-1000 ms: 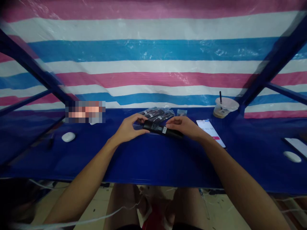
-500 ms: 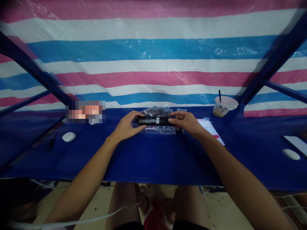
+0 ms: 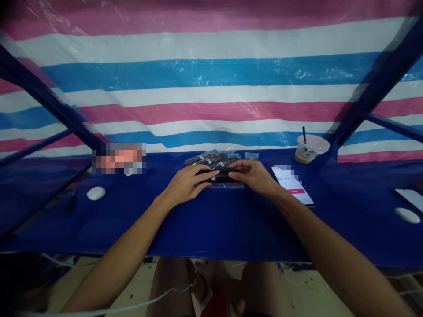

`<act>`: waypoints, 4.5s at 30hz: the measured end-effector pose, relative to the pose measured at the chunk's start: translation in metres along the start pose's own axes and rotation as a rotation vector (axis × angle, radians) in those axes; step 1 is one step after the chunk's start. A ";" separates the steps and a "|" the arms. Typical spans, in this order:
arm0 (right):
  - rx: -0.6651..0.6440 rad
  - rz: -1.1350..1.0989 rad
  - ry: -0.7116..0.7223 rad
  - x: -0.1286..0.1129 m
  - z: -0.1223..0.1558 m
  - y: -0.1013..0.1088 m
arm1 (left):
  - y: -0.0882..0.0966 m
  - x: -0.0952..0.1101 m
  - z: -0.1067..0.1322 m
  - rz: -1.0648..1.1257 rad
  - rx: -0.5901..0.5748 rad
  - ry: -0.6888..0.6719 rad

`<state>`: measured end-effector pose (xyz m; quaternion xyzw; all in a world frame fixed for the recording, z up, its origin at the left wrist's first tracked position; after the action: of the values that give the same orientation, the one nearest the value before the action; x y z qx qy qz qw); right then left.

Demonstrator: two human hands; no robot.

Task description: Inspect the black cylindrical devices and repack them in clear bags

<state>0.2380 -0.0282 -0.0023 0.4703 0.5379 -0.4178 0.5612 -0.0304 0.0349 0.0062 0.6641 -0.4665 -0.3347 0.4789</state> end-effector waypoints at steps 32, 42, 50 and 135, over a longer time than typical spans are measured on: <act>-0.006 -0.028 0.041 0.003 0.000 -0.011 | 0.001 0.009 -0.005 -0.095 -0.137 0.087; -0.041 0.205 0.156 0.009 -0.002 -0.009 | 0.001 0.001 -0.001 0.021 -0.168 0.107; -0.078 0.472 0.277 -0.005 0.006 0.008 | 0.004 -0.017 0.007 0.226 -0.099 0.148; -0.093 0.245 0.205 0.022 -0.013 0.023 | 0.004 -0.041 0.013 0.171 -0.051 0.230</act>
<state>0.2596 -0.0099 -0.0223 0.5459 0.5496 -0.2706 0.5716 -0.0575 0.0686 0.0056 0.6435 -0.4550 -0.2261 0.5725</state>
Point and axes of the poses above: each hand's wrist, its own z-axis away from the middle knuckle, its own y-axis out of the back of the hand, x = y × z, the point moved 1 cm from there along -z, towards the middle knuckle, and after that the axes turned 12 degrees about -x, right-handed, at the moved point
